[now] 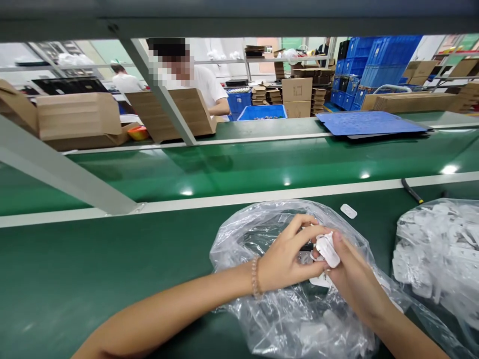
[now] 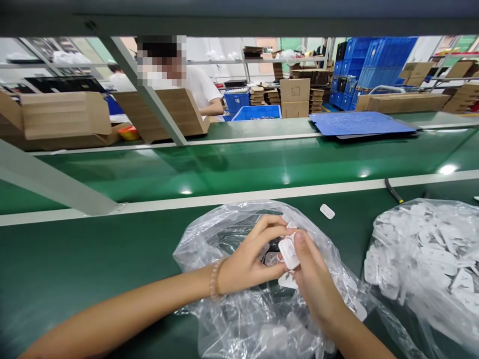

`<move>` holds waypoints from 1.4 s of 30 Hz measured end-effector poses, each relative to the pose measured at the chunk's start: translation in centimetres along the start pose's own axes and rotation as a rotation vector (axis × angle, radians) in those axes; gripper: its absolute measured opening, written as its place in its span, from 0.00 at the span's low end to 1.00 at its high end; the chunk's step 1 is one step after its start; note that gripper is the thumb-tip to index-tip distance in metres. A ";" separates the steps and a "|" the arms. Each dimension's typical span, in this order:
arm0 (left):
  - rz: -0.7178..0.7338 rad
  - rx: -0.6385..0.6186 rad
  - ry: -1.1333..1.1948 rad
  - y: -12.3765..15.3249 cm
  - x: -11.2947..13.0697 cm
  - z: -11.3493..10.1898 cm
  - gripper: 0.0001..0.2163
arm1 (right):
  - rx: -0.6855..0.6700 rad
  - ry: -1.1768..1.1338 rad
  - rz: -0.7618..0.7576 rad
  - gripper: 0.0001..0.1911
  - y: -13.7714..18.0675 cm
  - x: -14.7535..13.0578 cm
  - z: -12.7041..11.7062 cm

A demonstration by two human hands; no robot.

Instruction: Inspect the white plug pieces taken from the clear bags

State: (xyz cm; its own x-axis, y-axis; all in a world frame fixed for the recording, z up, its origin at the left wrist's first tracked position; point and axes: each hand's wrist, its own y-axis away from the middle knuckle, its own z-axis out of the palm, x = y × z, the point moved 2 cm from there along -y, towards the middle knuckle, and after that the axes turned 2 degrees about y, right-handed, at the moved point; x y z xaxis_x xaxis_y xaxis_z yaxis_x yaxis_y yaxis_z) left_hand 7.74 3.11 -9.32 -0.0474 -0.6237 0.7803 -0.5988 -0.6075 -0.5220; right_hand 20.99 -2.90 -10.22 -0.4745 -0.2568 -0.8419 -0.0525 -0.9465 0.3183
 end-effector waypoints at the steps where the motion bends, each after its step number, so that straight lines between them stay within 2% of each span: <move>1: -0.022 -0.003 0.020 0.0 0.1 0.0 0.21 | 0.001 -0.001 0.000 0.26 0.0 0.1 0.1; 4: -0.142 0.004 0.115 -0.2 0.1 -0.2 0.13 | -0.041 -0.050 0.047 0.29 -0.1 0.3 0.4; 6: -0.257 0.043 0.210 -0.4 -0.2 -0.5 0.09 | -0.020 -0.063 0.087 0.30 -0.2 0.2 0.4; 11: -0.476 0.099 0.479 -0.5 -0.9 -1.4 0.08 | -0.055 -0.055 0.076 0.21 0.0 -0.7 0.5; 14: -0.535 0.052 0.591 -0.3 -0.4 -1.6 0.08 | -0.082 -0.064 0.029 0.22 0.0 -1.3 0.5; 19: -0.597 -0.116 0.715 0.6 0.5 -1.0 0.10 | -0.085 -0.085 -0.010 0.25 -0.3 -1.4 0.3; 21: -0.585 -0.125 0.710 1.1 0.5 -0.6 0.10 | -0.096 -0.001 -0.026 0.24 -0.5 -1.2 0.2; 23: -0.549 -0.071 0.672 1.3 0.5 -0.6 0.09 | -0.108 0.168 -0.075 0.27 -0.6 -1.1 0.0; 26: -0.479 -0.018 0.613 1.3 0.5 -0.9 0.17 | -0.102 0.396 -0.144 0.27 -0.4 -1.3 -0.2; 29: -0.299 -0.127 0.397 0.7 1.0 -1.7 0.23 | -0.066 0.607 -0.226 0.21 0.2 -1.7 0.0; 32: -0.098 -0.231 0.126 0.4 1.6 -2.5 0.19 | -0.058 0.766 -0.266 0.21 0.7 -2.1 0.4; 35: -0.088 -0.186 0.109 0.7 1.8 -2.8 0.20 | -0.097 0.806 -0.317 0.20 1.1 -2.4 0.7; 39: -0.124 -0.141 0.188 1.5 1.8 -2.4 0.19 | -0.027 0.887 -0.581 0.12 1.7 -2.7 0.8; 42: -0.071 -0.105 0.119 1.8 1.9 -2.4 0.19 | 0.024 0.958 -0.788 0.07 2.4 -2.9 1.0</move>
State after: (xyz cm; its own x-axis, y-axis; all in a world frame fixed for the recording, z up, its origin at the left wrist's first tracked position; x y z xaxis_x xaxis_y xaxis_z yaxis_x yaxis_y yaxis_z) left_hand 4.63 2.05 -7.92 -0.0932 -0.5147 0.8523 -0.6836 -0.5893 -0.4306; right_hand 21.36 -4.25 -6.62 0.5259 0.3320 -0.7830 -0.0530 -0.9061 -0.4198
